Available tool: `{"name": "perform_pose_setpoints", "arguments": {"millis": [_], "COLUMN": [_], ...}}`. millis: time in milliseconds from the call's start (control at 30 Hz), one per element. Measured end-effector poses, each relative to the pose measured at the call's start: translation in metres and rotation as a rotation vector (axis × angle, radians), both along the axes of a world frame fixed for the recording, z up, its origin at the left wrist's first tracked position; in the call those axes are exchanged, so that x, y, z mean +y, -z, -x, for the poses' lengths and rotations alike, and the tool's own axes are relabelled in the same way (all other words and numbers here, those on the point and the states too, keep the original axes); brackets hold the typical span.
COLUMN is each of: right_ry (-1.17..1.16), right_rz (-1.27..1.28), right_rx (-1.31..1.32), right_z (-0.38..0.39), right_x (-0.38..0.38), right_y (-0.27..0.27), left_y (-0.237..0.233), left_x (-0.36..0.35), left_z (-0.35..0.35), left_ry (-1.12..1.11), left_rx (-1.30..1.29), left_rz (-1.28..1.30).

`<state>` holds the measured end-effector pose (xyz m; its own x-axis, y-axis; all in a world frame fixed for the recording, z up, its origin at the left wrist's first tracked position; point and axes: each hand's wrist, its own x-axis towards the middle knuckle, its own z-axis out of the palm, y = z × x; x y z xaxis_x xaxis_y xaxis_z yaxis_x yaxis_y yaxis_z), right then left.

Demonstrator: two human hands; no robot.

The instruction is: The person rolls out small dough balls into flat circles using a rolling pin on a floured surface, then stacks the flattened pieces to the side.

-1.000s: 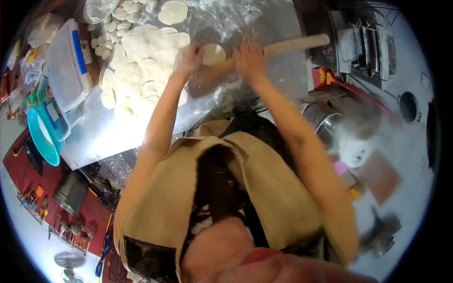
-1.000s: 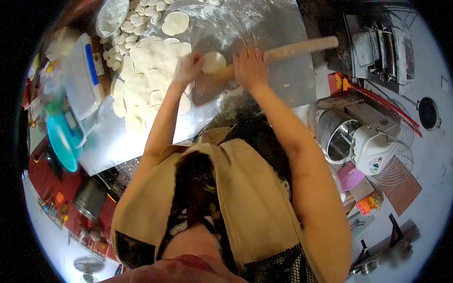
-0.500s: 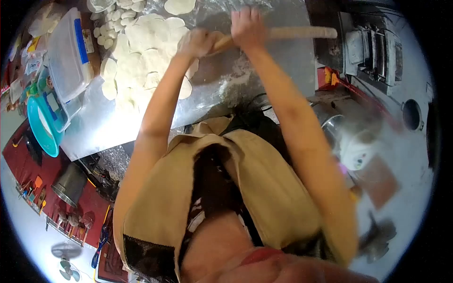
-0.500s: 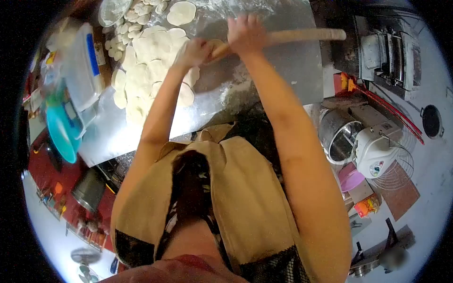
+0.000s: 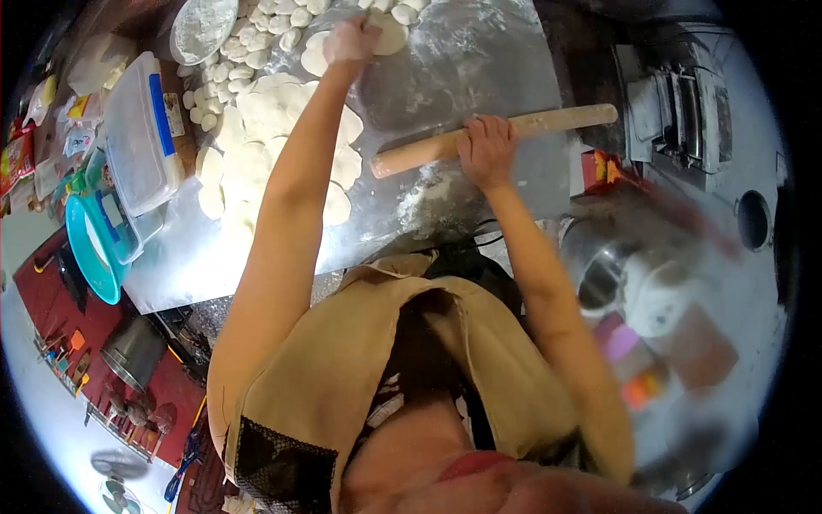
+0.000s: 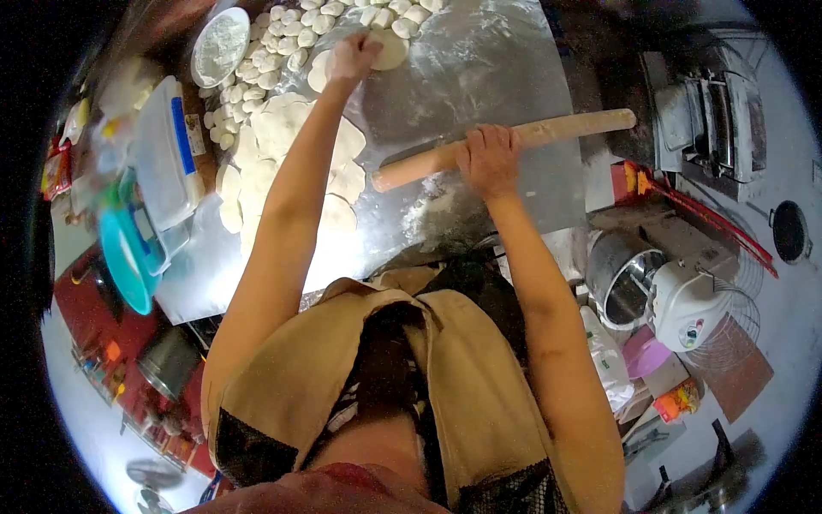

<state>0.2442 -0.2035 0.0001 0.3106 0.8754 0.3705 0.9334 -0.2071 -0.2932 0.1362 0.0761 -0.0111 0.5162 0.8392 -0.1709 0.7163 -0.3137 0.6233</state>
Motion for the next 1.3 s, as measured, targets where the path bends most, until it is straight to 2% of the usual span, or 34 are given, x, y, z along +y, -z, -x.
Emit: {"name": "perform_pose_setpoints", "arguments": {"millis": [67,100,167,200,233,300,367,400,467,500,533,567,600,667,733,767,800,833,867,933,967,1033,1133,1200,1233,1267,1300], "right_ry": [0.034,0.038,0.155,0.226,0.299,0.219,0.305,0.312,0.137,0.137,0.172,0.21,0.212,0.267,0.228,0.197,0.208,0.215,0.208,0.198,0.198,0.149,0.089,0.108,0.096,0.117,0.14], "right_rz": [0.064,0.06,0.177,0.259,0.348,0.362,0.333,0.343,0.125,0.128,0.126,0.128,0.14,0.217,0.204,0.193,0.079,-0.031,-0.033,0.155,0.165,0.27,0.352,0.02,0.021,0.08,0.142], "right_rx": [0.068,0.07,-0.025,-0.009,0.007,0.133,0.192,0.191,-0.093,-0.091,-0.109,-0.124,-0.115,0.107,0.036,-0.029,-0.145,-0.261,-0.266,-0.082,-0.077,-0.089,-0.051,-0.304,-0.301,-0.249,-0.194], "right_z": [-0.001,0.0,0.002,-0.003,-0.006,-0.037,-0.04,-0.036,-0.02,-0.009,-0.001,0.004,0.0,-0.02,-0.025,-0.026,-0.016,-0.003,0.004,0.012,0.002,-0.024,-0.024,0.002,0.005,0.008,0.012], "right_x": [-0.006,-0.009,-0.018,-0.007,0.01,0.057,0.088,0.071,0.029,0.015,0.007,0.004,0.021,0.086,0.1,0.106,0.083,0.052,0.038,0.023,0.04,0.102,0.1,0.037,0.032,0.03,0.027], "right_y": [0.002,0.0,-0.006,-0.005,-0.003,0.017,-0.023,-0.019,0.0,-0.001,-0.004,-0.003,-0.004,-0.008,-0.007,-0.008,-0.006,-0.006,-0.007,-0.01,-0.002,0.003,0.008,0.002,-0.001,-0.002,0.0], "left_y": [0.006,-0.018,-0.012,-0.027,-0.026,-0.019,-0.026,-0.031,-0.022,-0.001,-0.006,-0.007,-0.016,-0.028,-0.031,-0.03,-0.026,-0.028,-0.022,-0.02,-0.016,-0.021,-0.019,-0.013,0.005,0.003,-0.002], "left_x": [-0.038,-0.077,-0.139,-0.15,-0.147,-0.128,-0.105,-0.104,-0.106,-0.123,-0.129,-0.129,-0.127,-0.108,-0.086,-0.08,-0.08,-0.09,-0.099,-0.116,-0.118,-0.095,-0.069,-0.088,-0.098,-0.096,-0.098], "left_z": [0.001,0.001,0.008,0.003,-0.01,-0.029,-0.027,-0.02,0.0,0.021,0.028,0.027,0.016,-0.012,-0.012,-0.004,0.008,0.024,0.034,0.044,0.036,0.015,0.022,0.058,0.075,0.072,0.066], "left_ry": [0.104,0.152,0.158,0.142,0.145,0.225,0.299,0.271,0.246,0.154,0.059,0.143,0.144,0.227,0.263,0.221,0.173,0.09,0.083,0.14,0.195,0.206,0.253,-0.072,-0.096,-0.106,-0.016], "left_rx": [-0.019,0.137,-0.024,-0.029,0.03,0.146,0.176,0.107,0.041,-0.039,-0.125,-0.042,-0.033,0.198,0.184,0.123,0.066,0.018,0.012,-0.172,-0.051,0.015,0.06,-0.14,-0.231,-0.228,-0.178], "left_rz": [0.07,0.074,0.172,0.358,0.277,0.201,0.185,0.216,0.244,0.286,0.317,0.32,0.332,0.215,0.171,0.226,0.296,0.259,0.259,0.392,0.154,0.208,0.254,0.352,0.325,0.327,0.315]}}
